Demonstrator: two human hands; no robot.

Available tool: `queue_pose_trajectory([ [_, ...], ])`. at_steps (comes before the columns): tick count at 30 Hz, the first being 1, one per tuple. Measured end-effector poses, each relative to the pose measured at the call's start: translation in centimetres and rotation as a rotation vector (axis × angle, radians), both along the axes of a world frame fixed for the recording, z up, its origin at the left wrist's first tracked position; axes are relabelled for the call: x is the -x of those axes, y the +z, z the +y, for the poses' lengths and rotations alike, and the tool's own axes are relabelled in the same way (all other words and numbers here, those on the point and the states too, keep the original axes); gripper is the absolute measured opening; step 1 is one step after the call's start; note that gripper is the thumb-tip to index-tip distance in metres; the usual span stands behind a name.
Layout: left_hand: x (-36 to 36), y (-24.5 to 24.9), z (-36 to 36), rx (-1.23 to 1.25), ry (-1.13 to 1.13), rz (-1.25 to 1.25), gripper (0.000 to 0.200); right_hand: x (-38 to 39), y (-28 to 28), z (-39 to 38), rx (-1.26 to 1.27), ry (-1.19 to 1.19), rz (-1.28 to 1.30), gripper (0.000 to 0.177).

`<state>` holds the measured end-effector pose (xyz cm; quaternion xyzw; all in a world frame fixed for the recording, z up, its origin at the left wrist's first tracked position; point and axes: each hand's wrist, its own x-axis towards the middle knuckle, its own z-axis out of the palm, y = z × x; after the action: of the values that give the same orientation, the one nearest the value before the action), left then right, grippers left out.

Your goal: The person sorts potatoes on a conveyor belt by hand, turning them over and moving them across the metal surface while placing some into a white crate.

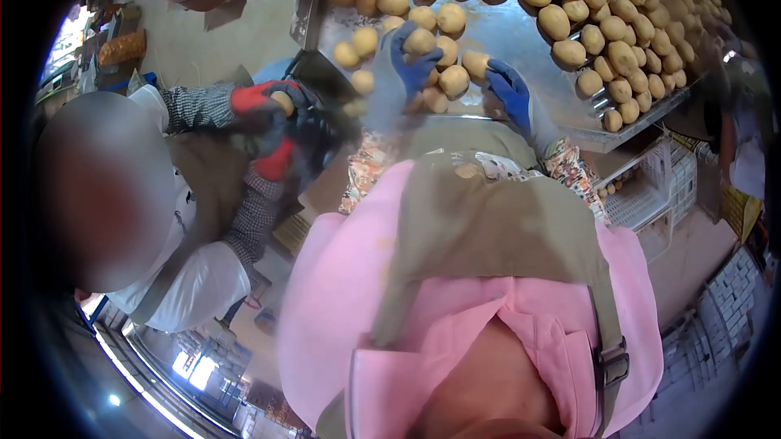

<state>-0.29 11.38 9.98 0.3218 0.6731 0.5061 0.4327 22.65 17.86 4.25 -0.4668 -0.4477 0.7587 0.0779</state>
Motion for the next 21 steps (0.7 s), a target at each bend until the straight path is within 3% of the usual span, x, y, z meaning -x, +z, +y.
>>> queue_pose_trajectory([
  [2,-1.6,2.5,0.1,0.001,-0.088,0.075,0.061,1.3,1.9,0.0,-0.091,-0.066,0.108,0.056],
  [3,-2.5,1.1,-0.4,-0.110,0.047,-0.217,0.062,1.6,1.9,-0.2,-0.101,-0.074,0.104,0.056],
  [4,-2.8,-0.1,-0.9,-0.119,0.037,-0.221,0.062,1.9,1.7,-0.2,-0.084,-0.087,0.217,0.056],
  [6,-3.5,-1.1,-1.3,-0.154,-0.137,0.740,0.064,2.8,3.3,-0.8,-0.076,-0.106,0.324,0.056],
  [8,-4.8,0.0,-1.7,-0.214,-0.183,0.761,0.067,3.3,6.3,-1.2,0.097,-0.176,0.555,0.054],
  [9,-5.2,0.8,-1.6,-0.158,-0.167,0.658,0.071,3.0,4.2,-0.7,0.160,-0.095,0.623,0.056],
  [10,-5.7,1.5,-1.7,-0.100,-0.150,0.554,0.075,2.4,4.0,-0.9,0.155,-0.101,0.619,0.056],
  [12,-6.3,2.5,-2.1,-0.110,-0.138,0.508,0.071,2.5,6.8,-1.4,-0.155,-0.072,0.311,0.057],
  [13,-6.4,2.8,-2.3,-0.059,-0.196,0.529,0.071,2.5,7.1,-1.9,-0.156,-0.077,0.310,0.057],
  [15,-6.4,3.0,-2.4,-0.014,-0.252,0.552,0.072,2.4,7.4,-2.4,0.039,-0.218,0.565,0.059],
  [18,-6.7,2.3,-2.6,-0.073,-0.256,0.524,0.066,1.5,6.3,-2.4,-0.079,-0.155,0.341,0.055],
  [19,-7.1,2.1,-2.7,-0.174,-0.266,0.672,0.062,1.3,5.9,-2.4,-0.078,-0.156,0.341,0.055],
  [21,-7.7,1.7,-3.0,-0.273,-0.276,0.818,0.059,0.8,4.9,-2.3,0.299,-0.232,0.675,0.049],
])
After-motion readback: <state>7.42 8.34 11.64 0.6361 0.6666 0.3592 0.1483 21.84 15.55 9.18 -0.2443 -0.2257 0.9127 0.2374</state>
